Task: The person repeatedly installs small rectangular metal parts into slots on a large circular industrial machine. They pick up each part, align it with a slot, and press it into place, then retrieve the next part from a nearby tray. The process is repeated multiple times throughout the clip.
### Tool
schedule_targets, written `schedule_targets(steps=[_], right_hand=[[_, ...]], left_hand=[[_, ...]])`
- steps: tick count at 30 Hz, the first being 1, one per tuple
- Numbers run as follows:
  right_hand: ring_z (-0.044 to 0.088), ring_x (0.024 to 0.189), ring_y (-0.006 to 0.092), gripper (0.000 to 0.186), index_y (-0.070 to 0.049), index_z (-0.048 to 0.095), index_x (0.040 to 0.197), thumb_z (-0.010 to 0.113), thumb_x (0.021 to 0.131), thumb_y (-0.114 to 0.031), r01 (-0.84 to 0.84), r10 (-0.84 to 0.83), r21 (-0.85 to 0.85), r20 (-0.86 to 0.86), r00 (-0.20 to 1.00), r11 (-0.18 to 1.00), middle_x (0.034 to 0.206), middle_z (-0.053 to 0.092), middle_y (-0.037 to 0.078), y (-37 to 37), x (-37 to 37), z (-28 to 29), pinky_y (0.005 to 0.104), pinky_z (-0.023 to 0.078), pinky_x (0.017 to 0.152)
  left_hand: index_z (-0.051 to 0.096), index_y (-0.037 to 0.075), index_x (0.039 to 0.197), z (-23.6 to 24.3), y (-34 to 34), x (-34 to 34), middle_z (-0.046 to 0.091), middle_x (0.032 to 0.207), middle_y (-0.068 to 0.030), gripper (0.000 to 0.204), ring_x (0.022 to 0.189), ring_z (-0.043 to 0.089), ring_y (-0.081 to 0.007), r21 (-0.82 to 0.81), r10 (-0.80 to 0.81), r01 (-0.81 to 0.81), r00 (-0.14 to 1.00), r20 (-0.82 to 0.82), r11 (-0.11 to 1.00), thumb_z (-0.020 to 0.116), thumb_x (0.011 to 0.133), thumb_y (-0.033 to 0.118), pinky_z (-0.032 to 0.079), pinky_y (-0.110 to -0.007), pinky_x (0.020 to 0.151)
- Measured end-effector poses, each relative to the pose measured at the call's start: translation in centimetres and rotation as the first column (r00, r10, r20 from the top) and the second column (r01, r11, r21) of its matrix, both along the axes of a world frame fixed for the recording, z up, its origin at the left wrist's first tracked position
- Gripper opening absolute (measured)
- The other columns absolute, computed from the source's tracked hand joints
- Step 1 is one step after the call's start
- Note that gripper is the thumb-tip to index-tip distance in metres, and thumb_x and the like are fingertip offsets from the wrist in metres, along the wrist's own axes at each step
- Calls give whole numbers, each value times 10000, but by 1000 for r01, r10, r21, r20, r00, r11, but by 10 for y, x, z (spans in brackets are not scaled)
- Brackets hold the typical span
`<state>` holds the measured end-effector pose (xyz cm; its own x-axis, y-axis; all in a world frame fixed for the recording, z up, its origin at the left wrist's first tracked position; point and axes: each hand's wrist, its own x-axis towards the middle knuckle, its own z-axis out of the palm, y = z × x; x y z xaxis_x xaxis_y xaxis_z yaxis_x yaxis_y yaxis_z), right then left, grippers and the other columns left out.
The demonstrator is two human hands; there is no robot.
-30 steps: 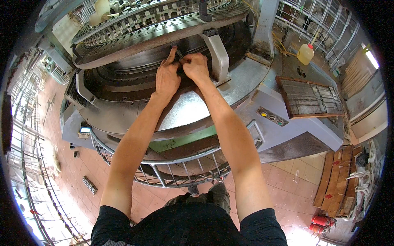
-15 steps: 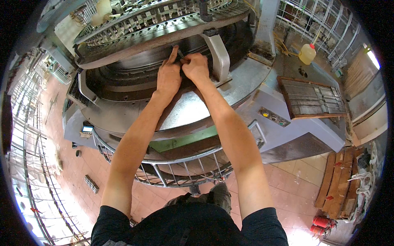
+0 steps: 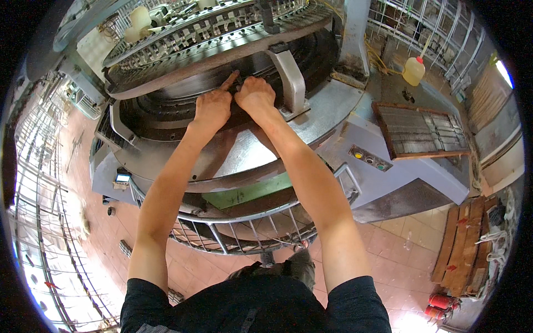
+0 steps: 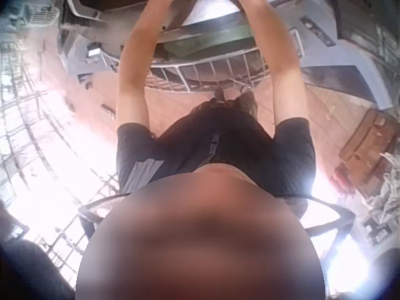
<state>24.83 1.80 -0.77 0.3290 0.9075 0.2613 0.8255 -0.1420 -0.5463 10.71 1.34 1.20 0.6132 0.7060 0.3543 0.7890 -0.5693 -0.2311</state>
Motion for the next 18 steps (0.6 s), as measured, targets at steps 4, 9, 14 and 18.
schedule_targets(steps=[4, 9, 14, 18], right_hand=[[733, 715, 256, 344, 13, 729, 930, 741, 873, -326, -92, 50, -156, -256, 965, 983, 786, 731, 161, 3, 9, 3, 379, 585, 714], [706, 631, 164, 224, 77, 708, 850, 837, 778, -92, -123, 61, -57, -625, 778, 991, 691, 701, 128, -13, 19, 1, 297, 557, 554], [729, 716, 293, 182, 59, 734, 846, 807, 760, -84, -94, 141, 195, -246, 959, 976, 747, 715, 190, -23, 12, -12, 371, 580, 634], [704, 816, 403, 151, 13, 756, 811, 770, 754, -127, -138, 133, 392, 40, 990, 910, 816, 715, 216, -22, 9, -25, 448, 569, 772]], left_hand=[[683, 53, 1248, 2, 8, -4, 448, 1564, 7, 435, 885, 742, -302, -107, 53, -51, 998, 17, 993, 610, 822, 1, 595, -431, 730], [696, 31, 1217, 2, 10, -6, 374, 1610, 22, 411, 915, 738, -300, -136, 23, -23, 1000, -3, 990, 597, 820, -15, 599, -428, 728], [721, 6, 1149, 4, 10, -9, 320, 1636, 31, 348, 893, 735, -293, -47, -79, 79, 997, 2, 996, 601, 823, -9, 601, -414, 709], [695, 39, 1232, 3, 14, -12, 564, 1432, -36, 407, 882, 725, -265, 4, -74, 74, 995, -67, 997, 622, 831, 35, 592, -393, 687]])
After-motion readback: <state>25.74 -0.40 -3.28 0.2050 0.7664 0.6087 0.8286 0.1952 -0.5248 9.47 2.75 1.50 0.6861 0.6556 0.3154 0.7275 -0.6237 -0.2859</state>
